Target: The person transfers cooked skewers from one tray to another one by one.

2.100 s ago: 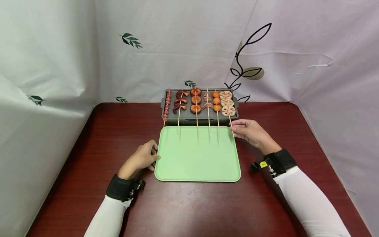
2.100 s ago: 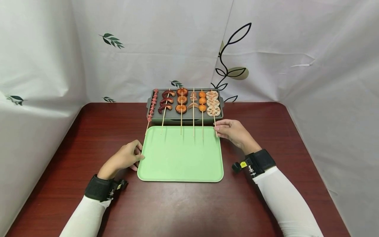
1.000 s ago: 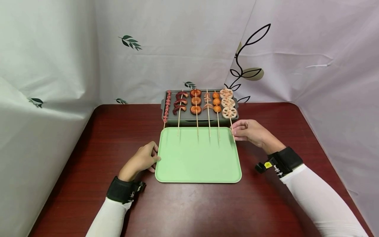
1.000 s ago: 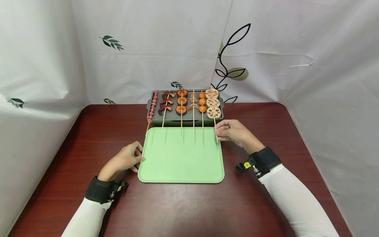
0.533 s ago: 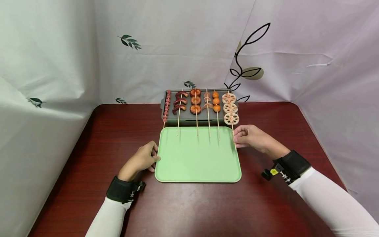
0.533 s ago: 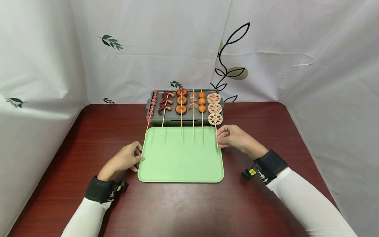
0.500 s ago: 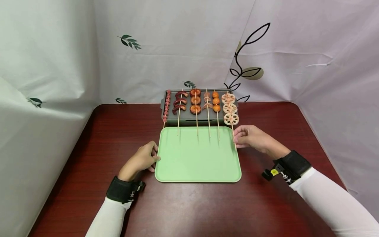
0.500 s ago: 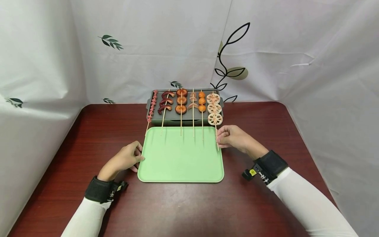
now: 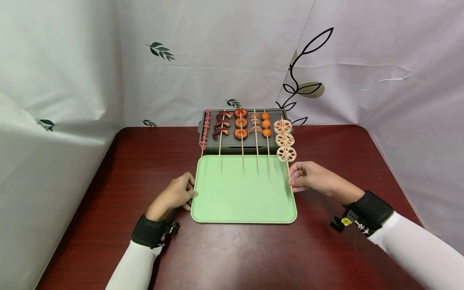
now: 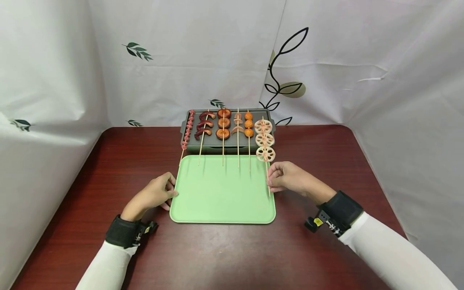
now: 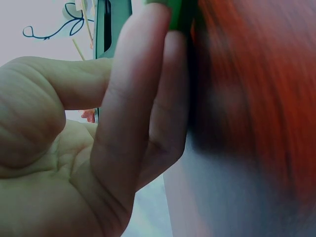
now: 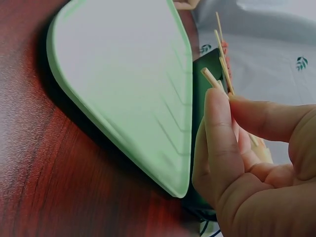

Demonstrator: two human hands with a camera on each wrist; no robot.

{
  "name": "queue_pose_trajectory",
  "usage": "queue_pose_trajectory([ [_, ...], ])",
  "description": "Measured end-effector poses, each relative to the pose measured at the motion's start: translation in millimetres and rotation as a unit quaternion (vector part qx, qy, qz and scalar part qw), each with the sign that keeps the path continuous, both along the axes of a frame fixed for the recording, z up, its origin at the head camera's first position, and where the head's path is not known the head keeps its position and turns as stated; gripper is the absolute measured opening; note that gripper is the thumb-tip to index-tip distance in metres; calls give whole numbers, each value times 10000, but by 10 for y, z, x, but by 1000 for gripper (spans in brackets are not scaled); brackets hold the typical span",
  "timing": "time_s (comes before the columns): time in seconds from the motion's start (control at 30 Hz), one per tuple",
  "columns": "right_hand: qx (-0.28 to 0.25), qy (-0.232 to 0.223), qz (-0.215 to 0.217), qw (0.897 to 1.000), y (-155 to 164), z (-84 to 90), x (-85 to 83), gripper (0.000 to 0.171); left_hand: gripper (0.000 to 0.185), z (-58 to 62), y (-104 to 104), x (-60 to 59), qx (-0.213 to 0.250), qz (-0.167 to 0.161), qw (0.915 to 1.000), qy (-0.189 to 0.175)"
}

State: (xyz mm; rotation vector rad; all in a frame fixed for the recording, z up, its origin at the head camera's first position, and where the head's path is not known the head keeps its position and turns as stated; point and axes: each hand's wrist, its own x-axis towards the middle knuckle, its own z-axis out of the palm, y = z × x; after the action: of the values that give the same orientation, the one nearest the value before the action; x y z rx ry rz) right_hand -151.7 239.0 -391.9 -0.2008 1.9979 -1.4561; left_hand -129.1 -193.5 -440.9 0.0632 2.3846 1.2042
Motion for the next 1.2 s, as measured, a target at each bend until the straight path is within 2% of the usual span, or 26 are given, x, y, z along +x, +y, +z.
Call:
queue_pose_trajectory([
  [0.3,65,-42,143,9999,39,58,111,17,21,7,-1,9,16,-13,10000,55],
  [0.6,227,-170,367,9989,50,3,269,9,21,10,-10,7,24,-28,10000,19],
  [0.9,160,-165,502,9985,25,-56,403,15,21,15,-1,16,34,-7,10000,49],
  [1.2,181,-77,634,9978,23,-72,520,13,21,22,5,18,3,-21,10000,49],
])
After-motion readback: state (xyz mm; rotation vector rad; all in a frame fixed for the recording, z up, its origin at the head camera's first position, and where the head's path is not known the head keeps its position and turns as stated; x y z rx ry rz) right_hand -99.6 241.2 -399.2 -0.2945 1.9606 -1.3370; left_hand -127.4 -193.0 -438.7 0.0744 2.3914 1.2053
